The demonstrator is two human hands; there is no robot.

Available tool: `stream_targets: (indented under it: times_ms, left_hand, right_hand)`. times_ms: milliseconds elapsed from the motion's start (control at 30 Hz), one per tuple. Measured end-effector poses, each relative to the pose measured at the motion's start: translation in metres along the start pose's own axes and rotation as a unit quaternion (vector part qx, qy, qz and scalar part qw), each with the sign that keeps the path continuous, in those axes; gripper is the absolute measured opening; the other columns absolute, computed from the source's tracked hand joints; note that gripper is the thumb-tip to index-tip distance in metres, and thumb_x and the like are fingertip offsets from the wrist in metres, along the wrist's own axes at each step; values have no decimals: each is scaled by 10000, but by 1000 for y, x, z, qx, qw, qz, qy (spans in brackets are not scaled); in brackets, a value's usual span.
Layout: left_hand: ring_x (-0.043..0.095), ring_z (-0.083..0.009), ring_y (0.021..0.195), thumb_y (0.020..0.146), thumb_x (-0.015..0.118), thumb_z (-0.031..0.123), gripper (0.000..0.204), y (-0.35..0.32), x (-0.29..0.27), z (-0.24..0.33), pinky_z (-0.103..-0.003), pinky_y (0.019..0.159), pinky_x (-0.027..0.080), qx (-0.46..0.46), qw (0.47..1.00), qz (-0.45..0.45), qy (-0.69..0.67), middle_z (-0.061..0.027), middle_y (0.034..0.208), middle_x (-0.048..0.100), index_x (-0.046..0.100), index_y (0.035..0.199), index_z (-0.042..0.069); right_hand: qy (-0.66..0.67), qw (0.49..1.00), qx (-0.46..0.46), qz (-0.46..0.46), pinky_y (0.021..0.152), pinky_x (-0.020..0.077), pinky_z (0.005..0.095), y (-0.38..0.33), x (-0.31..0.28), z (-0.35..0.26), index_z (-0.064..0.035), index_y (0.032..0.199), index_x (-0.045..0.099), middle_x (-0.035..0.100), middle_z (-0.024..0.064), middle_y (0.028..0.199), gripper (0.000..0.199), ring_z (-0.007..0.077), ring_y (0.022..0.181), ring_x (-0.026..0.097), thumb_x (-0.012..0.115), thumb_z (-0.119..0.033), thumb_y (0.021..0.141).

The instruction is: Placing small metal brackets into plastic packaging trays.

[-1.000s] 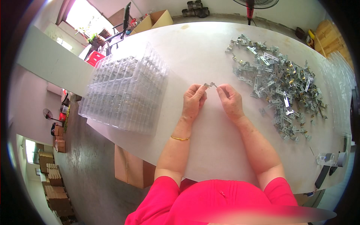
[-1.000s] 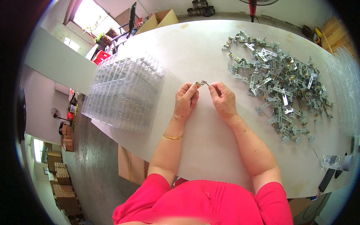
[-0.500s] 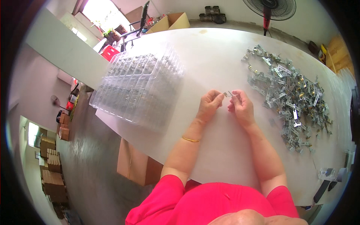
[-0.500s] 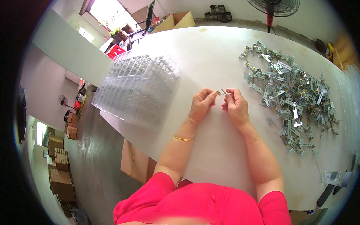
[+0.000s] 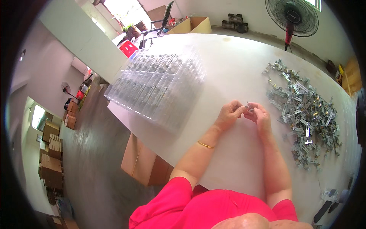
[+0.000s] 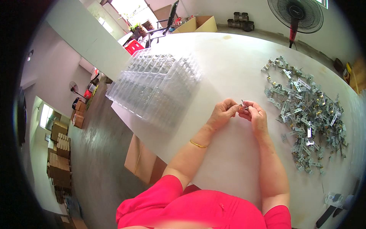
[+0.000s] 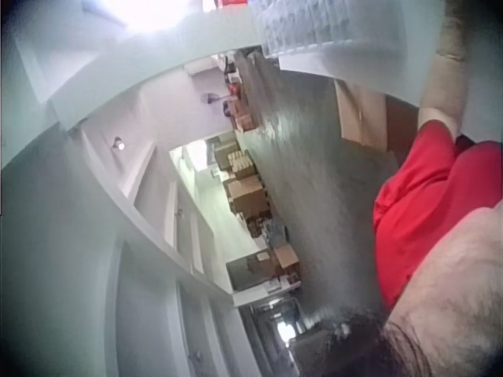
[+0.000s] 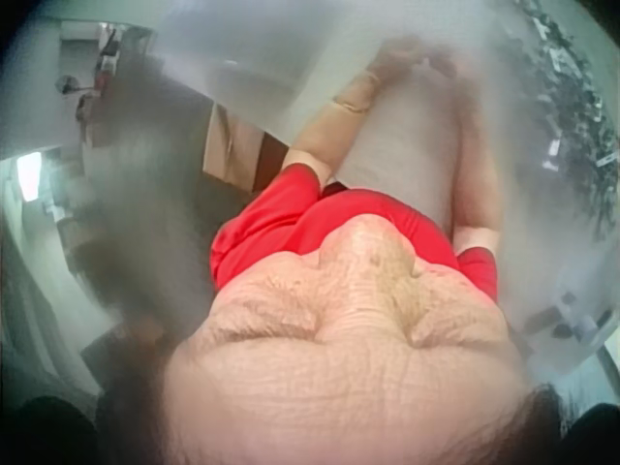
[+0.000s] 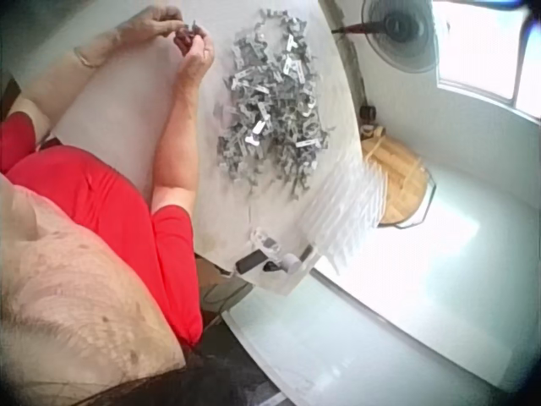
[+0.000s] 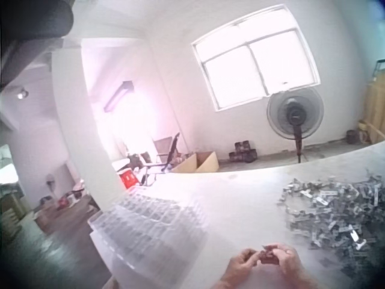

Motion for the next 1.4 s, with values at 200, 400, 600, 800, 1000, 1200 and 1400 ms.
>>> stream_targets:
  times_ms: [200,400,600,800,1000,1200,1400]
  left_hand:
    - [539,-84,675,930,675,199,202,1,0,-3,-241,616,448,22,1000,-5,-16,-15,748,638,653,874,5]
    - [542,-58,687,943,657,171,151,-1,2,-4,-222,625,460,11,997,-69,29,10,762,623,642,908,25]
    - [460,-35,580,957,629,200,160,-2,-4,2,-197,504,358,-44,997,-16,-62,22,688,575,638,891,55]
    - [404,-22,508,960,624,234,167,0,-6,3,-189,442,278,-89,988,-7,-129,24,667,560,636,898,79]
    - [404,-12,487,968,609,226,169,1,-12,1,-176,421,275,-111,989,8,-94,40,647,535,634,890,78]
    - [426,-47,476,1010,531,350,293,-1,-14,7,-187,412,303,-102,988,-14,-114,13,654,541,612,942,77]
    - [534,-135,578,1002,286,635,682,-1,-10,-1,-246,512,419,-100,967,-96,-213,-79,743,616,613,1011,37]
  right_hand:
    - [-25,999,40,-10,815,583,332,1,1,-3,6,1069,615,666,102,988,193,186,867,676,506,-131,986]
    - [-17,999,32,-16,812,544,288,11,-13,13,-26,1007,619,677,84,1026,108,157,900,660,569,-117,978]
    - [-11,995,-91,39,878,498,275,0,1,-3,-46,1023,627,669,63,1079,94,134,994,615,575,-118,992]
    - [-46,985,-169,1,906,479,267,-4,0,-3,-31,1014,627,658,65,1097,63,116,996,597,583,-35,969]
    - [-184,955,-234,-1,856,507,287,-3,3,-2,-51,983,640,658,56,1082,60,148,981,618,628,-34,928]
    - [-236,927,-290,-18,766,528,275,-7,14,-8,-36,938,644,649,63,1029,51,145,938,628,648,-6,897]
    - [-139,968,-208,-9,762,526,263,-5,7,-8,-25,959,630,628,41,997,25,122,874,618,617,-25,938]
Point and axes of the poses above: each hand's wrist, its own y-axis towards the middle knuckle, its own x-axis out of the palm, z = x × y, the point moved 3 cm from there along y, towards the middle knuckle
